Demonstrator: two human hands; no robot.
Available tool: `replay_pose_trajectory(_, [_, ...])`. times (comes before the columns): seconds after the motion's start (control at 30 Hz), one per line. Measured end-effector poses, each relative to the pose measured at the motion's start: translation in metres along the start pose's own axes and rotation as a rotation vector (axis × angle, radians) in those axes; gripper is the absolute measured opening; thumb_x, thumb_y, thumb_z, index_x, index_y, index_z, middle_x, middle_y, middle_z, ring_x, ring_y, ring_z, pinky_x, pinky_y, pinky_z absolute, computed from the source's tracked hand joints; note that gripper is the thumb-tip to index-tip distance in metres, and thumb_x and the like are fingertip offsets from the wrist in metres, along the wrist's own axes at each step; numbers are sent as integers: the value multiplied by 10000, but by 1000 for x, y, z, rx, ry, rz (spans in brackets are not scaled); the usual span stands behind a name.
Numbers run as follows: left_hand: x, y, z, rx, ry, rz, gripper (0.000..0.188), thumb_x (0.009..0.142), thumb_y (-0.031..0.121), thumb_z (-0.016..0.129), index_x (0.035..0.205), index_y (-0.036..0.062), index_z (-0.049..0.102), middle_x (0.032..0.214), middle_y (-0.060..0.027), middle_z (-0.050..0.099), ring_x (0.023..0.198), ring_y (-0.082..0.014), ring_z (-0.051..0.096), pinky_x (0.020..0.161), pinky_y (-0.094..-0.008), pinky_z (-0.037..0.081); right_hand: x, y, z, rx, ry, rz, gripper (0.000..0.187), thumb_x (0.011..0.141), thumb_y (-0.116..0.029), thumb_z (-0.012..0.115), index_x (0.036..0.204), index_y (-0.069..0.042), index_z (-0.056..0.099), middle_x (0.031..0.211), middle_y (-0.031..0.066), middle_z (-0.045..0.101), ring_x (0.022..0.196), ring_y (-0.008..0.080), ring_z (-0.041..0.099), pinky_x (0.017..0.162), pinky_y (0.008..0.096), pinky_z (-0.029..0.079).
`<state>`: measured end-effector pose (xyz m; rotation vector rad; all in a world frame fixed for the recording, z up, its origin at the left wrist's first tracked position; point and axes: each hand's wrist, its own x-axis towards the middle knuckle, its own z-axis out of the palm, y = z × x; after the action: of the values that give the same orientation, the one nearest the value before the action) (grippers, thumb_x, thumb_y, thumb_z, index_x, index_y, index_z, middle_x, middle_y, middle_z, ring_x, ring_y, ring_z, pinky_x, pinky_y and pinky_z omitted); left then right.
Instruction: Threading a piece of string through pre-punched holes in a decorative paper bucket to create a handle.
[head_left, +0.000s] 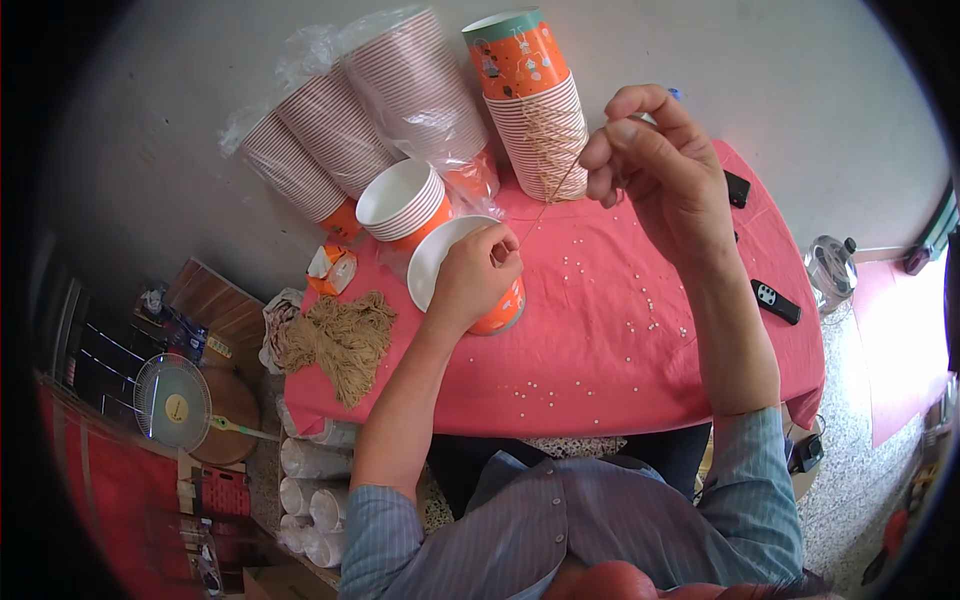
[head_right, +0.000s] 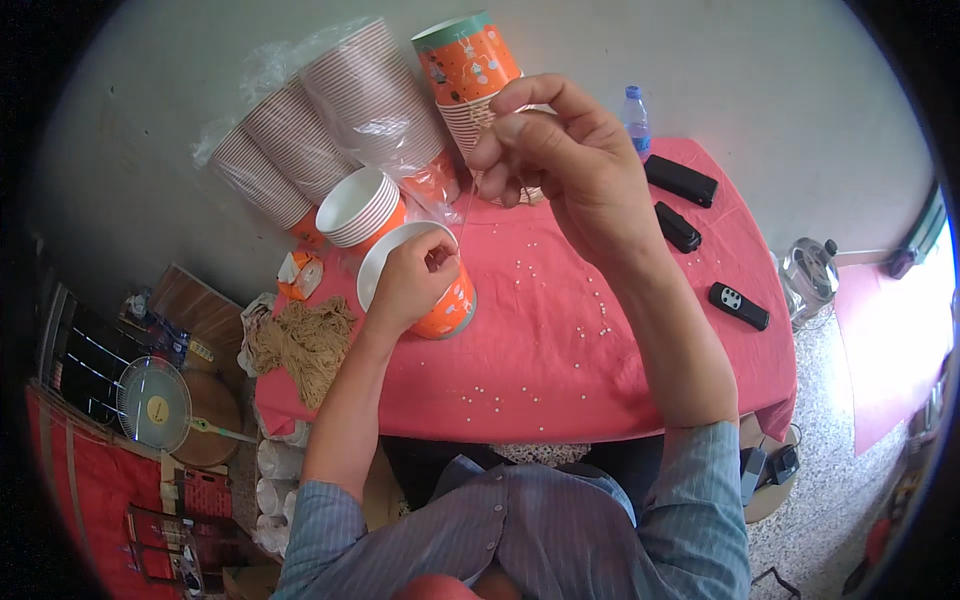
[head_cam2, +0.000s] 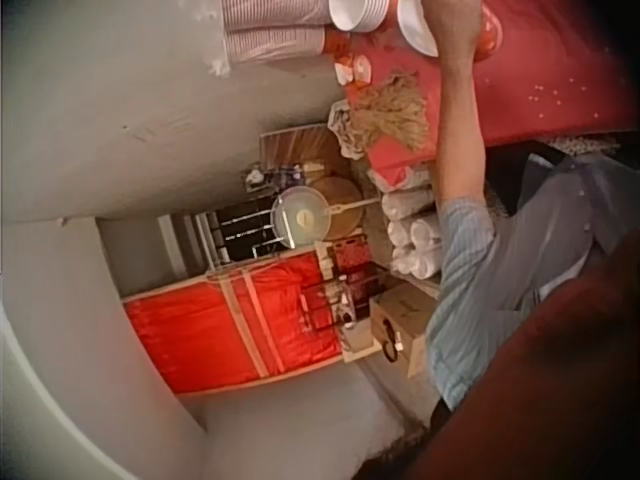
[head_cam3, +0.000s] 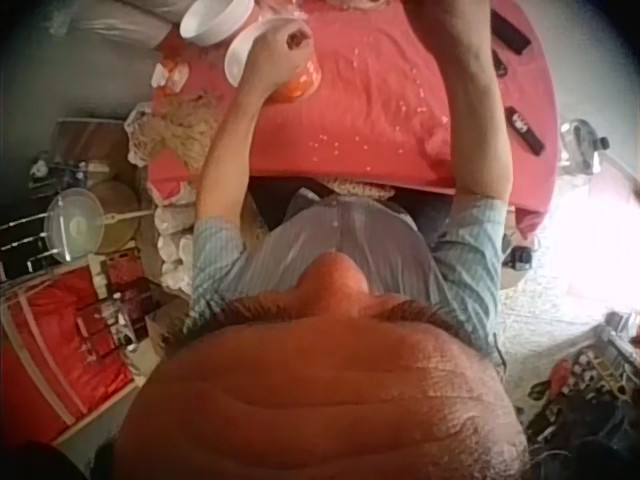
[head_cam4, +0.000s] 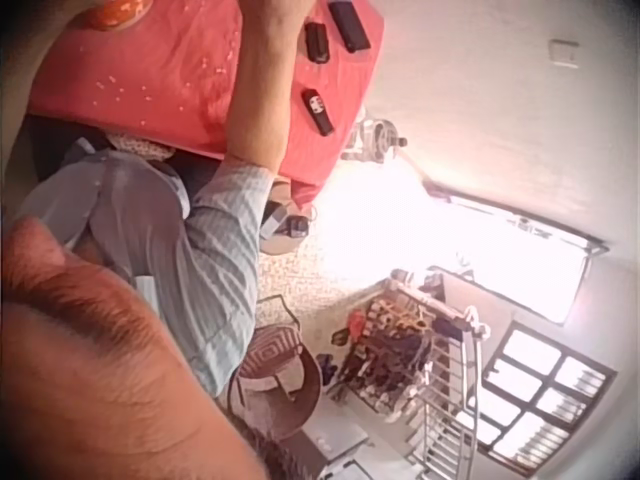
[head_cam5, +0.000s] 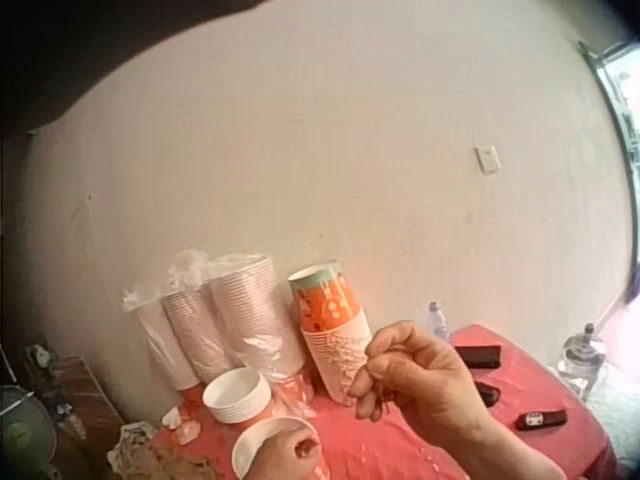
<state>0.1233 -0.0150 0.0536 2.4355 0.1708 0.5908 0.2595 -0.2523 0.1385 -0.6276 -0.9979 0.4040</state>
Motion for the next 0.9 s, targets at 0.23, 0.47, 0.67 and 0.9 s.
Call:
replay_pose_trajectory(0.23, [5, 6, 4, -10, -8, -20, 112, 909, 79, 718, 929, -3, 645, 789, -147, 701, 717, -288, 694, 696, -408, 548, -7, -4, 8, 45, -50, -71, 188, 1112, -117, 602, 1266, -24, 656, 980, 159, 791, 798, 203, 776, 703, 310, 596])
replay_pose_trajectory(0.47, [5, 19, 15, 121, 18, -66, 182, 924, 140, 687, 867, 0, 587, 775, -181, 684, 746, -385, 694, 692, -487, 529, -12, -2, 11, 74, -121, -89, 206, 1120, -104, 573, 1286, -14, 654, 1002, 191, 793, 841, 245, 794, 775, 347, 637])
replay_pose_trajectory(0.67, [-1, 23, 20, 346, 88, -23, 162, 936, 163, 661, 922, 21, 585, 871, -192, 705, 826, -426, 710, 728, -553, 548, -9, 1, 16, 65, -74, -14, 297, 1128, -109, 552, 1382, 27, 627, 1177, 203, 795, 1011, 272, 803, 901, 367, 642])
replay_pose_trajectory(0.9, [-2, 21, 19, 342, 56, -66, 158, 935, 157, 659, 948, 22, 579, 883, -195, 710, 845, -432, 718, 739, -570, 556, -7, -11, 3, -125, -30, -183, 275, 1112, -72, 600, 1358, 41, 648, 1232, 202, 793, 1086, 273, 795, 919, 377, 642])
